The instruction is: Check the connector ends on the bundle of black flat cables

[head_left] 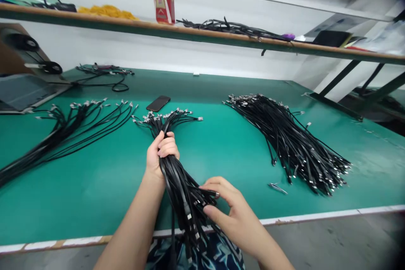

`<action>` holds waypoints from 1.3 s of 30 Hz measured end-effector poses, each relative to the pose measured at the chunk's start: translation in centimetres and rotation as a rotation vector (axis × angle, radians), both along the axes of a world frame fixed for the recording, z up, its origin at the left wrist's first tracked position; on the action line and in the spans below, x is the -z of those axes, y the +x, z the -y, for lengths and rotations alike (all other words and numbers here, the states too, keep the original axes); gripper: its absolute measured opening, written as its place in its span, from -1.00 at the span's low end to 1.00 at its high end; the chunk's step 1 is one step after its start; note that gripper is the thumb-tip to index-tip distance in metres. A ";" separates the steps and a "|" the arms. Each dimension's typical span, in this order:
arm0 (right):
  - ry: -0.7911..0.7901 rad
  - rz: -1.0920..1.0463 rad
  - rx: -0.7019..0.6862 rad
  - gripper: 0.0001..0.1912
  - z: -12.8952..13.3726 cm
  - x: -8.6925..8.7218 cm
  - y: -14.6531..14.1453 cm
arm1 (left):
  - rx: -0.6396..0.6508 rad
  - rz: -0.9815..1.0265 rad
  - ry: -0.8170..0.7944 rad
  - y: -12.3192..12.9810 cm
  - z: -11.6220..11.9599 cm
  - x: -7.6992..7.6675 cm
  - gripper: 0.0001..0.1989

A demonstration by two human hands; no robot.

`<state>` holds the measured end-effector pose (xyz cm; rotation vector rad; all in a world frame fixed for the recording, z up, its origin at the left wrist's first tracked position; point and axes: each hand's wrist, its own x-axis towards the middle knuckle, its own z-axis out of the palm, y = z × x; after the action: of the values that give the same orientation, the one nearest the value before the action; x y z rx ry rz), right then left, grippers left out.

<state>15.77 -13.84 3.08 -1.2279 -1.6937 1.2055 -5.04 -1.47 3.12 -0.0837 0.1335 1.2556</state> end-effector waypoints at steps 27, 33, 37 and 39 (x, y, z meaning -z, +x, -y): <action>-0.207 -0.046 0.062 -0.84 -2.8 -0.5 -2.3 | 0.062 0.058 0.008 -0.1 -0.2 0.2 -0.69; -0.219 -0.059 0.050 -0.90 -3.1 -0.9 -2.1 | 0.068 0.066 0.007 -0.2 -0.2 0.1 -0.67; -0.265 -0.079 0.033 -0.87 -3.2 -1.4 -2.3 | 0.059 0.079 0.005 -0.4 -0.4 0.2 -0.66; -0.292 -0.094 0.028 -0.82 -3.2 -1.5 -2.5 | 0.052 0.086 -0.001 -0.6 -0.5 0.2 -0.67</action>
<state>13.27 -10.65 4.56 -1.3373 -1.4639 1.5091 -5.64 -1.00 2.92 -0.1346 0.0619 1.1985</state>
